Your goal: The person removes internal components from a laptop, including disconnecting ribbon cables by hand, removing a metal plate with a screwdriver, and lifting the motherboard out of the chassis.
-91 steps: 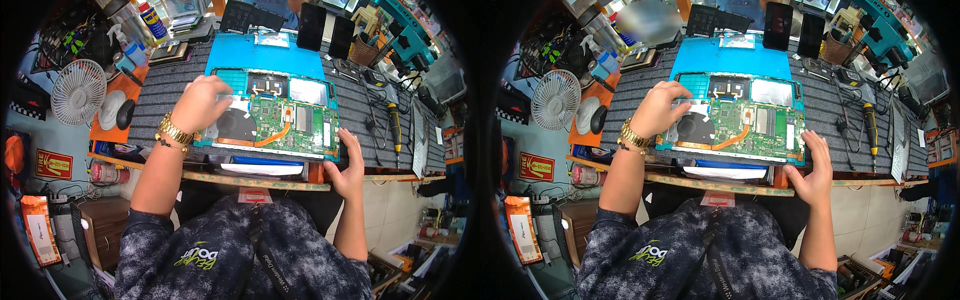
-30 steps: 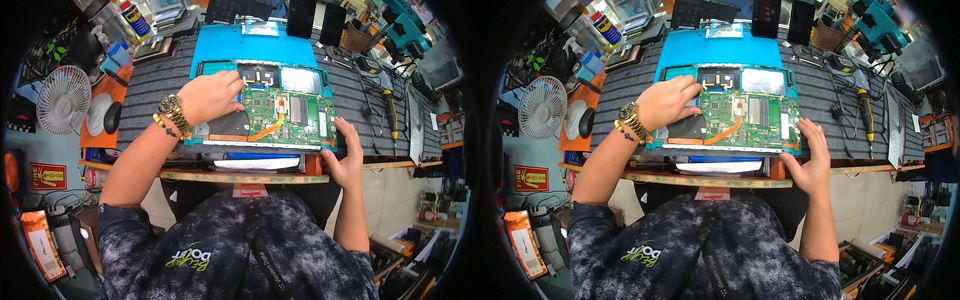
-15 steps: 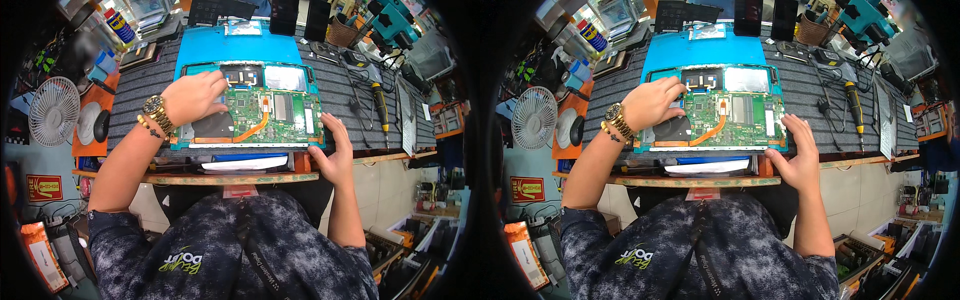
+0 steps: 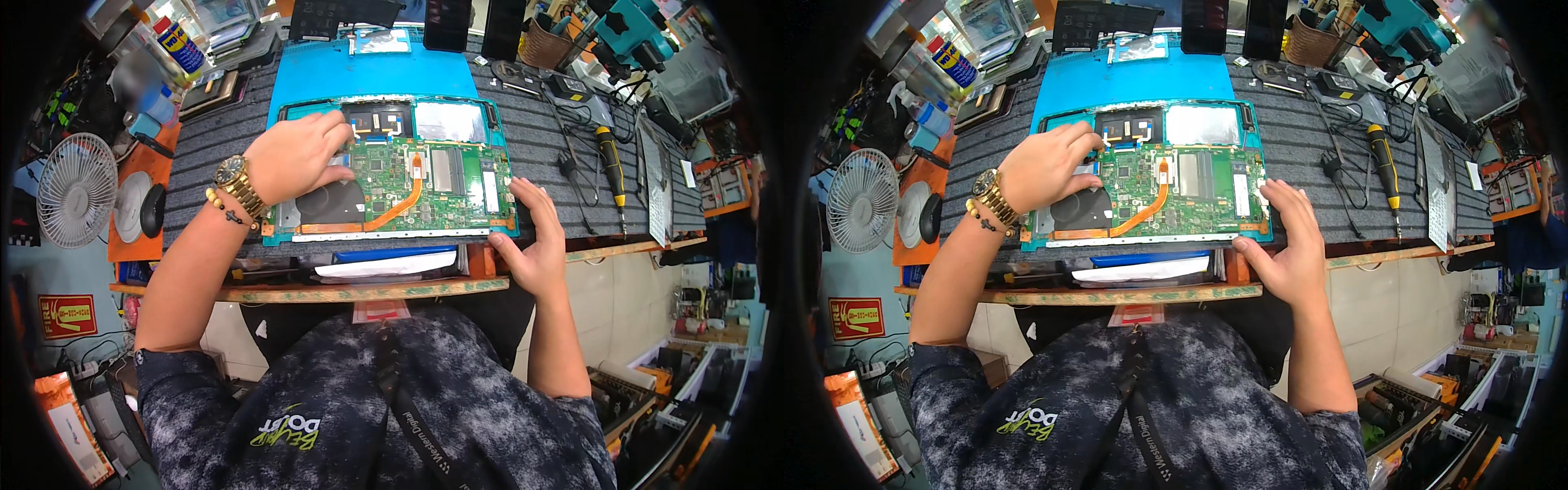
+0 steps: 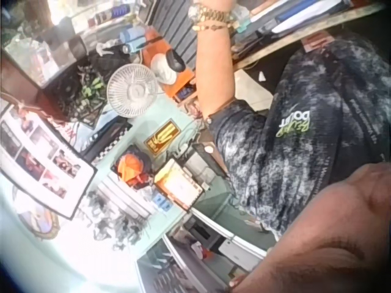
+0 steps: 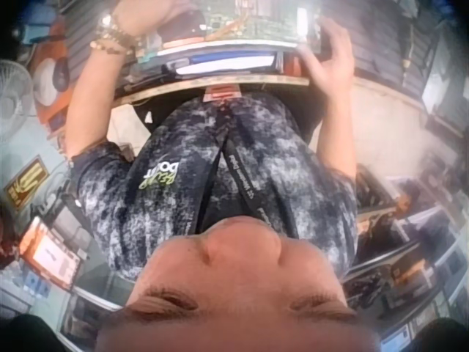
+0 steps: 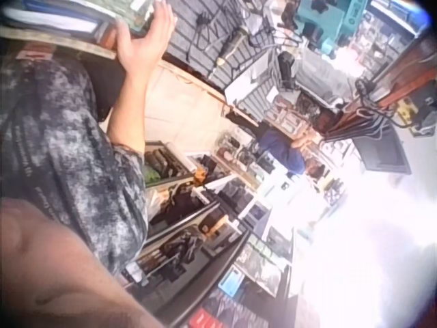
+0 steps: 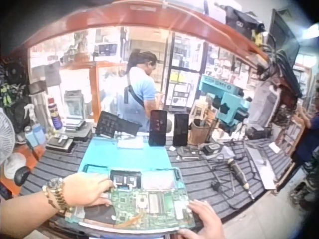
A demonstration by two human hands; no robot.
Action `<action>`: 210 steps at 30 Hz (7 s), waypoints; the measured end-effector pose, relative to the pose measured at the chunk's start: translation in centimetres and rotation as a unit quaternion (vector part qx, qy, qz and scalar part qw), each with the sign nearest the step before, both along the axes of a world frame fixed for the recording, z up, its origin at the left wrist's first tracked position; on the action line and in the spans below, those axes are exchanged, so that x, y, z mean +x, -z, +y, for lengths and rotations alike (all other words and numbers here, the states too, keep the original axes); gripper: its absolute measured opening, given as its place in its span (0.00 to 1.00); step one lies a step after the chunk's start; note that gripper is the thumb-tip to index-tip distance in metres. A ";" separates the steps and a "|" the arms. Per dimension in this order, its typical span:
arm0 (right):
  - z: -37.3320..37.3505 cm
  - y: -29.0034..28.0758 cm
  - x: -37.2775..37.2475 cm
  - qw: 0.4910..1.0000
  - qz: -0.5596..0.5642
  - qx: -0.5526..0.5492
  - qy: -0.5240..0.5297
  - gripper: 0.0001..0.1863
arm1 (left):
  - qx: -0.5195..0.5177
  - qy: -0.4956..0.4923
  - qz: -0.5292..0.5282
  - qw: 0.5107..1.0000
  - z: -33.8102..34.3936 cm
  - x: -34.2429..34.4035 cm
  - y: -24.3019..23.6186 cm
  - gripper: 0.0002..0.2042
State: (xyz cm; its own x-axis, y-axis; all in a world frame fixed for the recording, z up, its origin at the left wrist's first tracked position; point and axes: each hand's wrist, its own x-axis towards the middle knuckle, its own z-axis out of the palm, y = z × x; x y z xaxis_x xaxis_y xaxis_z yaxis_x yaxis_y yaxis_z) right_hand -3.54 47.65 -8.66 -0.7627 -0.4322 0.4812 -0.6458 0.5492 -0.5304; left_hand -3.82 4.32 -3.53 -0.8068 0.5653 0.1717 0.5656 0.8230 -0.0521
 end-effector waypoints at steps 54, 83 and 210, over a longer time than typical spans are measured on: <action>-11.1 -2.0 4.3 0.990 0.027 0.052 -0.130 0.21 | 0.166 -0.038 -0.021 0.985 0.4 0.3 0.1 0.25; -16.3 -25.7 12.7 0.798 -0.019 0.464 -0.385 0.20 | 0.150 -0.109 -0.082 0.979 0.9 0.4 -0.8 0.29; -17.6 -7.4 -10.0 0.894 -0.080 -0.417 -0.142 0.12 | 0.297 -0.086 0.035 0.950 2.9 0.7 1.5 0.12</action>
